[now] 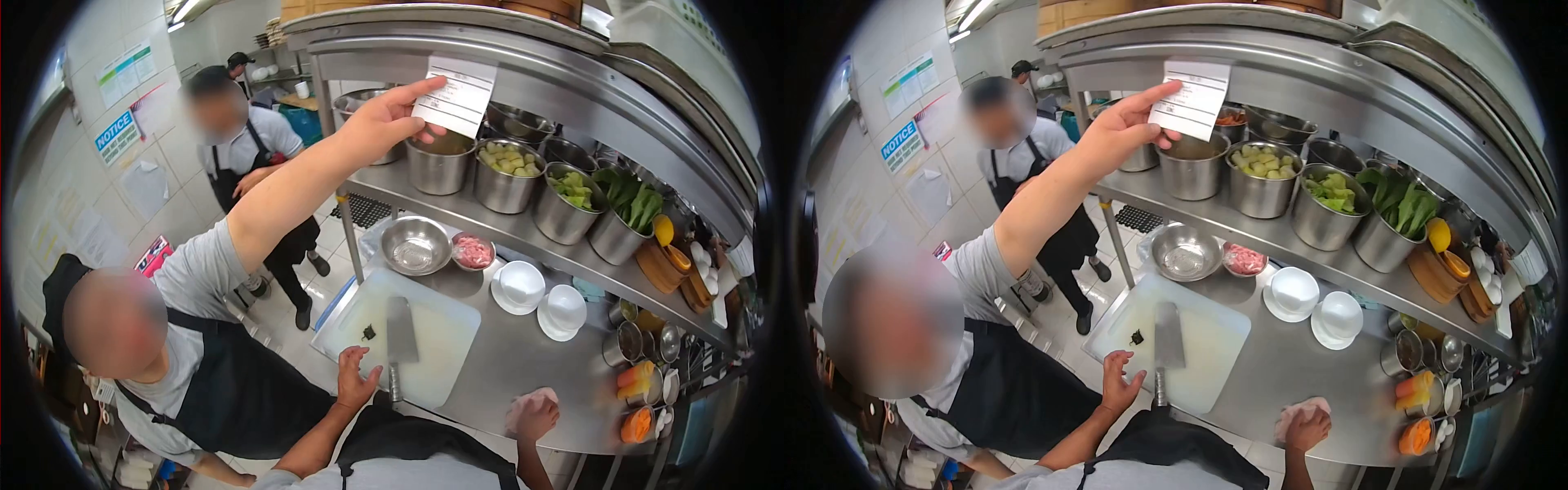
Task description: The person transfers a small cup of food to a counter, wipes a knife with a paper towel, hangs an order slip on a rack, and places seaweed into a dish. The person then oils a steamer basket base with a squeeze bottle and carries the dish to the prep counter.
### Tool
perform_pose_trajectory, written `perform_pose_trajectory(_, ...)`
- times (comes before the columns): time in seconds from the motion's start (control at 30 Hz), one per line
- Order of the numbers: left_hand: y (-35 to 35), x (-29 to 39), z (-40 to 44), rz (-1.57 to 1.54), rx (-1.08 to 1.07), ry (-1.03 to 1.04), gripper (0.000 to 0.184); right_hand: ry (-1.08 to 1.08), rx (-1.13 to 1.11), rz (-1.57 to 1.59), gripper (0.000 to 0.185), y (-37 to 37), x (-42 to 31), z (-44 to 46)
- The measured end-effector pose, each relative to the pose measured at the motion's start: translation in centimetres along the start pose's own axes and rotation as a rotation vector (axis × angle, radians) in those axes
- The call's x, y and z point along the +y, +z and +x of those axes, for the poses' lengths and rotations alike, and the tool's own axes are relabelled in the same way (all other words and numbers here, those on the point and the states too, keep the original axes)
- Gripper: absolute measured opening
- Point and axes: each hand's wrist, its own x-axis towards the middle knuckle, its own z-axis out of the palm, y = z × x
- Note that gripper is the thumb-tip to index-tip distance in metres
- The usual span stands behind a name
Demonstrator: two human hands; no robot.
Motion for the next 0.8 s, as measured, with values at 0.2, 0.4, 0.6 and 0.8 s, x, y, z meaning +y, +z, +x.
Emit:
perform_pose_trajectory(0.2, 1.4, 0.8, 2.7, -0.007, -0.016, 0.056, 0.060, 0.016, 0.014, 0.023, 0.051, -0.6, -0.9, 0.1)
perform_pose_trajectory(0.4, 1.6, 0.1, 5.0, -0.029, -0.001, 0.025, 0.060, 0.003, 0.033, 0.018, 0.045, -0.5, -1.1, 0.2)
perform_pose_trajectory(0.6, 1.8, -1.8, 6.9, 0.089, 0.043, 0.038, 0.072, 0.003, 0.060, -0.016, 0.045, -0.4, -1.3, 0.3)
perform_pose_trajectory(0.8, 1.5, -3.5, 8.4, 0.293, 0.019, -0.056, 0.098, -0.032, 0.032, -0.035, 0.051, -0.7, -1.7, 0.5)
